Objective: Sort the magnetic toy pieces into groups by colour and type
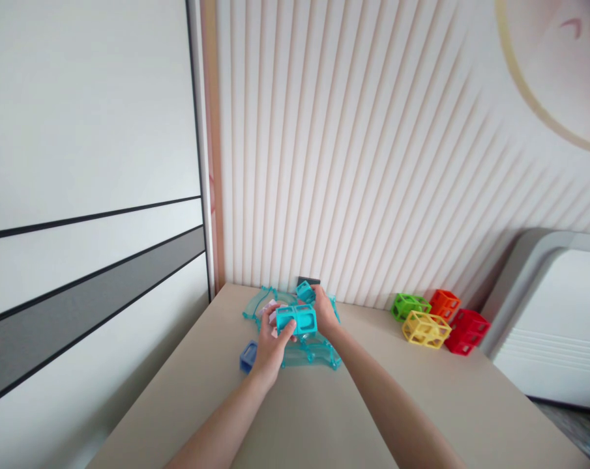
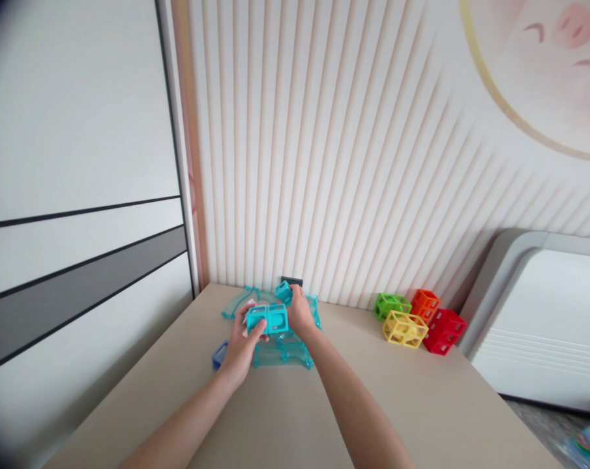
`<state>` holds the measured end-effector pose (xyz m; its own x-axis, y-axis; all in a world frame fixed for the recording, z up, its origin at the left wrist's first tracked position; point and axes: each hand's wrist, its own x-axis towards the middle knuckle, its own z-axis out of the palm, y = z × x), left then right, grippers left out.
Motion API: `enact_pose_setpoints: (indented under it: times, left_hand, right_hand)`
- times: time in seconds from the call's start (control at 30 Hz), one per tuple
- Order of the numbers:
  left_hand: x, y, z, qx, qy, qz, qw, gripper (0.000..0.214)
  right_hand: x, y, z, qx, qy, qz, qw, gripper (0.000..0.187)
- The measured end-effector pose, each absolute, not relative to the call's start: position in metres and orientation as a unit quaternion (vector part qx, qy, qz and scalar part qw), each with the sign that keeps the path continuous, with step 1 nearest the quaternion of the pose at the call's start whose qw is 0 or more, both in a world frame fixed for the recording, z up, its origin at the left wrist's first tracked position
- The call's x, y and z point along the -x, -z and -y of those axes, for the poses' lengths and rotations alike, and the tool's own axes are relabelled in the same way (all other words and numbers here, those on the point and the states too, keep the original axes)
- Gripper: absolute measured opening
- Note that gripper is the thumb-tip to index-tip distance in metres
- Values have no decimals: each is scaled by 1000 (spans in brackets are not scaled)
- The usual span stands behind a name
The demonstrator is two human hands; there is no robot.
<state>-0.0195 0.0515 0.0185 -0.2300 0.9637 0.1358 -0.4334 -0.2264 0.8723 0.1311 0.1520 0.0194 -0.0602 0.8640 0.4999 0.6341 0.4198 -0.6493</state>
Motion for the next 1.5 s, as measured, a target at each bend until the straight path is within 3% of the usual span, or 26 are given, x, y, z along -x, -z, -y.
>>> enact_pose_setpoints:
  times: [0.23,0.5,0.67,1.0,1.2,1.5]
  left_hand:
    - [20,-11,-49,-386,-678,-334,529,51]
    - [16,-12,-44,-387,-662,-341,543,51]
    - [14,-11,-42,-406,-653,-351,535,54]
    - [12,-15,-38,-408,-641,-353,545,52]
    - [10,-17,-37,-404,-640,-360,546,52]
    - [10,-18,-36,-394,-638,-353,560,51]
  right_hand:
    - [-165,-16,-112,524,-168,644,531,70]
    - [-202,8,-39,452,-326,602,572,68]
    - [-203,4,-27,437,-369,576,584,83]
    - [-197,0,-22,412,-405,581,574,67]
    - [-191,-8,-20,408,-478,487,606,80]
    - [-191,-5,-22,385,-446,490,643,58]
